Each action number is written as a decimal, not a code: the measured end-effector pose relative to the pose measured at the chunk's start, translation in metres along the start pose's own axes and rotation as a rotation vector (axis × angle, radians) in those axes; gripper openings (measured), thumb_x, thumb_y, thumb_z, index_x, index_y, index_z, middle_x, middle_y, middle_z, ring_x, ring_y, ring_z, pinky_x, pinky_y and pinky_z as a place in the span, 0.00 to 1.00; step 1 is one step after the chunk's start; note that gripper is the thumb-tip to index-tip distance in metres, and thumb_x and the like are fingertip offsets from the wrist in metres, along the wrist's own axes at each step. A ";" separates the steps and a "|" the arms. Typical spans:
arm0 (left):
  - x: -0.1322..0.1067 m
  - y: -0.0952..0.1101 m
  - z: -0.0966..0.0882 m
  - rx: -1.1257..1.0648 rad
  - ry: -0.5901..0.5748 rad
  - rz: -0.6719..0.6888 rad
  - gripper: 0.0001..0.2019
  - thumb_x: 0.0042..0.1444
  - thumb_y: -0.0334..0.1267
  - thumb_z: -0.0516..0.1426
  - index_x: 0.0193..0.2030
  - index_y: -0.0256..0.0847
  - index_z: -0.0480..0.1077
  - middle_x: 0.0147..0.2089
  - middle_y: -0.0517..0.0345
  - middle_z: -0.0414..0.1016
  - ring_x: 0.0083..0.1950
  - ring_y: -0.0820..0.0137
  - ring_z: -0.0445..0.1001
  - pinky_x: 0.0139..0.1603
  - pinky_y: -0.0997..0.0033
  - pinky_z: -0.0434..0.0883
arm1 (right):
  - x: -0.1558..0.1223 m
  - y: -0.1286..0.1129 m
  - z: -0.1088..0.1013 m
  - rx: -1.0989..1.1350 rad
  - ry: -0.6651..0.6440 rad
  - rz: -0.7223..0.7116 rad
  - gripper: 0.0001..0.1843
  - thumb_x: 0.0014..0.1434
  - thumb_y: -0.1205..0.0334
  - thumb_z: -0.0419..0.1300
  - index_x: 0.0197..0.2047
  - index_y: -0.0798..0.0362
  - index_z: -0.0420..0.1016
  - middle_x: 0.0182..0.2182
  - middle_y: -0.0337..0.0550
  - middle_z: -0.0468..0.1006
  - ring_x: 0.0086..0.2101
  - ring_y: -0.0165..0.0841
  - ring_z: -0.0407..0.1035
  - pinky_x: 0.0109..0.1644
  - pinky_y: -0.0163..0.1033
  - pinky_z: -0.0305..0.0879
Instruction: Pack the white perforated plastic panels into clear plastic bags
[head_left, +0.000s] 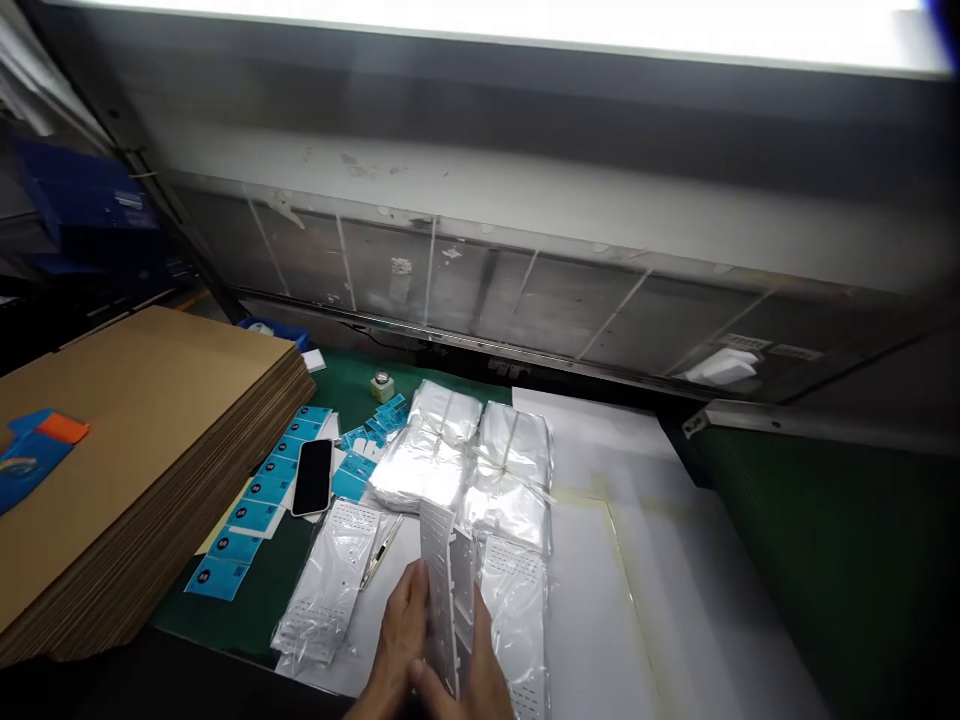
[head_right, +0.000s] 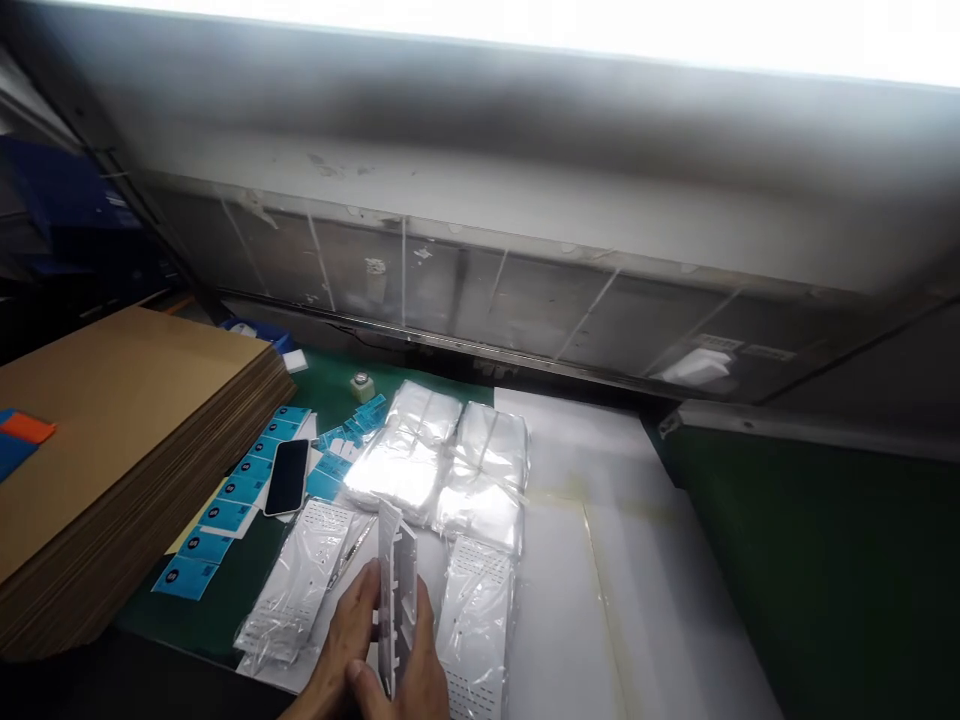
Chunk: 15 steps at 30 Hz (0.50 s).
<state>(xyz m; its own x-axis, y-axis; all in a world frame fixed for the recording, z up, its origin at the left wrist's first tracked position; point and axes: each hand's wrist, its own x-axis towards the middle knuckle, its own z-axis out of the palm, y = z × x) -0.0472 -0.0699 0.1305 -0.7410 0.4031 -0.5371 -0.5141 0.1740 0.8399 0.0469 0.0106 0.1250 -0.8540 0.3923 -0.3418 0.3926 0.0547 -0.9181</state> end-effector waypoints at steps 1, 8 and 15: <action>0.002 -0.004 0.002 0.059 -0.015 0.027 0.27 0.58 0.60 0.45 0.47 0.40 0.69 0.42 0.52 0.77 0.43 0.60 0.73 0.46 0.64 0.67 | 0.001 0.001 -0.004 -0.024 0.050 0.036 0.51 0.47 0.48 0.63 0.66 0.55 0.41 0.57 0.58 0.66 0.54 0.50 0.64 0.57 0.50 0.60; 0.013 -0.016 0.033 0.289 -0.140 0.086 0.24 0.53 0.56 0.55 0.50 0.43 0.70 0.47 0.50 0.77 0.48 0.56 0.74 0.46 0.63 0.71 | 0.001 0.014 -0.070 0.376 0.218 0.189 0.39 0.52 0.42 0.60 0.61 0.51 0.52 0.54 0.52 0.71 0.52 0.43 0.66 0.57 0.49 0.60; 0.023 0.002 0.089 -0.003 -0.394 0.015 0.24 0.57 0.47 0.56 0.58 0.44 0.63 0.59 0.49 0.69 0.58 0.58 0.68 0.59 0.60 0.64 | 0.000 0.011 -0.115 0.667 0.401 0.244 0.36 0.57 0.37 0.51 0.62 0.47 0.56 0.58 0.47 0.66 0.57 0.43 0.59 0.58 0.48 0.59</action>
<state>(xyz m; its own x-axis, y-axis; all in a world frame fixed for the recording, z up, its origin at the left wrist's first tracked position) -0.0268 0.0196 0.1269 -0.5262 0.7196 -0.4530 -0.5062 0.1629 0.8469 0.0904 0.1163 0.1380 -0.5340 0.6285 -0.5655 0.1579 -0.5830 -0.7970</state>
